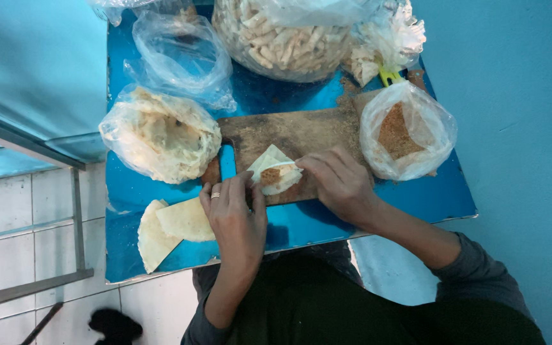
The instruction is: The person sits at a small blue table and folds triangular dough wrappers by hand, adding a spoonful of brown filling from a plastic bag onto each wrapper, folding the dough over the filling, and setting the folded pieces aside on the table. They repeat this cycle with wrappers taken from a pile and place finished pieces near a bag of puffed snacks.
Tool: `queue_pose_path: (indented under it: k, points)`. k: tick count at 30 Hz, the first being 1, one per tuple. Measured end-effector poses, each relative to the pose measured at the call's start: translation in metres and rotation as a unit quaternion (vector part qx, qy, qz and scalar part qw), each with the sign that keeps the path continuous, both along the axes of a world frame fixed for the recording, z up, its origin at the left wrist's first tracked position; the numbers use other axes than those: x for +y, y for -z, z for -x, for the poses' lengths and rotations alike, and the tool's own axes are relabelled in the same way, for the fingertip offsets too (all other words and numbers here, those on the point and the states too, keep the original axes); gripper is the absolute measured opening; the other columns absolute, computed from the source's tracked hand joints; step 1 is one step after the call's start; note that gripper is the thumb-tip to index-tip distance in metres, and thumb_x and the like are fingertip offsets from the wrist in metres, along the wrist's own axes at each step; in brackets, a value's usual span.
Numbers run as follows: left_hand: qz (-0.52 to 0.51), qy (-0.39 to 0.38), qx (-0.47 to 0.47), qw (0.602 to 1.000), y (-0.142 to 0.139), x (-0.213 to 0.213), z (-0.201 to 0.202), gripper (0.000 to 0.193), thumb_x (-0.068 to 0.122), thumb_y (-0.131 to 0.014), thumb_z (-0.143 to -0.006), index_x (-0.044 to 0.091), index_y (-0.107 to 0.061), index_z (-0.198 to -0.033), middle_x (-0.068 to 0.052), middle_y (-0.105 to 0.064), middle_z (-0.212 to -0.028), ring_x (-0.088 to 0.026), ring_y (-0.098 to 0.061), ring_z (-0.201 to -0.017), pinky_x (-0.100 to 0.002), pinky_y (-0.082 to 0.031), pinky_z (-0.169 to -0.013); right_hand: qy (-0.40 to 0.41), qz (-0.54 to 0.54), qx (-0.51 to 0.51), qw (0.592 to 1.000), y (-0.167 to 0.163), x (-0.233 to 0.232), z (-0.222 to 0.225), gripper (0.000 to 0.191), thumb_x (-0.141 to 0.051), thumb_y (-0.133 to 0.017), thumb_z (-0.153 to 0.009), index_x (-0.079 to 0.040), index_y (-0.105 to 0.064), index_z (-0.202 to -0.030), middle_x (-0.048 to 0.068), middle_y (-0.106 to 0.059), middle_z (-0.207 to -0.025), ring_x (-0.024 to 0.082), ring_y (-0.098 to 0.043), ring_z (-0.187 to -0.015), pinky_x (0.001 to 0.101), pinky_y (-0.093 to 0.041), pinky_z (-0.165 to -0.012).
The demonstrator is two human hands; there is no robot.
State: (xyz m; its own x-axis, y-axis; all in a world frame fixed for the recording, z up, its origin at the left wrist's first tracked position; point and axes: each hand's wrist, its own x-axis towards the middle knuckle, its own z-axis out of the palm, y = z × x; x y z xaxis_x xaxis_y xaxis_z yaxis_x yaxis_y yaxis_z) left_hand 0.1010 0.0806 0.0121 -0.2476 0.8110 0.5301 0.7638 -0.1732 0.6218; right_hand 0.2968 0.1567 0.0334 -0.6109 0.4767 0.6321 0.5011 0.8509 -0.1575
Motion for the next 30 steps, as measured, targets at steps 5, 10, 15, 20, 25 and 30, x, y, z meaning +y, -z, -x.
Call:
queue_pose_path:
  k: [5, 10, 15, 20, 25, 30]
  points:
    - [-0.002, 0.0, -0.003, 1.0, 0.0, 0.0, -0.001, 0.017, 0.004, -0.071, -0.091, 0.001, -0.064, -0.107, -0.014, -0.068, -0.102, -0.033, -0.063, -0.099, -0.051, -0.04, -0.105, 0.027, 0.033, 0.002, 0.999, 0.005, 0.002, -0.001, 0.037, 0.011, -0.067, -0.077, -0.002, -0.069, -0.112, 0.013, -0.071, -0.106, 0.031, -0.068, -0.095, 0.0404, -0.056, -0.08]
    - [0.0, 0.003, -0.006, 1.0, 0.002, 0.001, 0.0, 0.017, 0.004, -0.07, -0.092, 0.001, -0.064, -0.108, -0.014, -0.068, -0.103, -0.033, -0.064, -0.097, -0.052, -0.04, -0.106, 0.112, 0.222, 0.064, 0.967, 0.01, 0.012, -0.009, 0.015, -0.002, -0.07, -0.094, -0.008, -0.076, -0.106, 0.011, -0.073, -0.093, 0.021, -0.07, -0.08, 0.0335, -0.055, -0.069]
    - [0.005, -0.004, -0.006, 1.0, 0.002, 0.0, 0.001, 0.02, 0.003, -0.071, -0.09, 0.001, -0.065, -0.109, -0.015, -0.068, -0.1, -0.035, -0.064, -0.093, -0.054, -0.039, -0.108, 0.196, 0.332, 0.167, 0.907, -0.005, 0.01, -0.054, 0.012, -0.011, -0.071, -0.099, -0.01, -0.078, -0.108, 0.004, -0.075, -0.086, 0.009, -0.069, -0.074, 0.0253, -0.055, -0.065]
    - [-0.014, 0.016, -0.016, 1.0, 0.003, 0.002, 0.001, 0.02, 0.002, -0.07, -0.091, 0.001, -0.064, -0.11, -0.013, -0.068, -0.097, -0.032, -0.067, -0.092, -0.056, -0.038, -0.11, 0.371, 0.117, 0.106, 0.915, -0.028, -0.006, -0.11, 0.011, -0.009, -0.074, -0.109, -0.01, -0.077, -0.119, 0.007, -0.076, -0.103, 0.018, -0.069, -0.09, 0.0337, -0.056, -0.078]
    - [-0.022, 0.036, -0.011, 0.999, 0.005, 0.002, 0.0, 0.018, -0.001, -0.067, -0.097, 0.002, -0.064, -0.115, -0.015, -0.066, -0.098, -0.034, -0.065, -0.095, -0.051, -0.043, -0.106, 0.343, 0.035, -0.09, 0.934, -0.037, -0.009, -0.103, 0.031, -0.005, -0.075, -0.093, -0.016, -0.078, -0.123, 0.014, -0.071, -0.132, 0.033, -0.064, -0.115, 0.0458, -0.055, -0.087]
    - [-0.032, 0.059, 0.012, 0.998, 0.008, 0.003, -0.001, 0.029, -0.004, -0.063, -0.095, 0.001, -0.064, -0.123, -0.015, -0.067, -0.101, -0.032, -0.066, -0.098, -0.056, -0.04, -0.108, 0.394, -0.116, -0.154, 0.898, -0.057, -0.018, -0.065, 0.027, -0.007, -0.076, -0.081, -0.015, -0.078, -0.107, 0.014, -0.068, -0.12, 0.031, -0.064, -0.104, 0.0436, -0.051, -0.079]
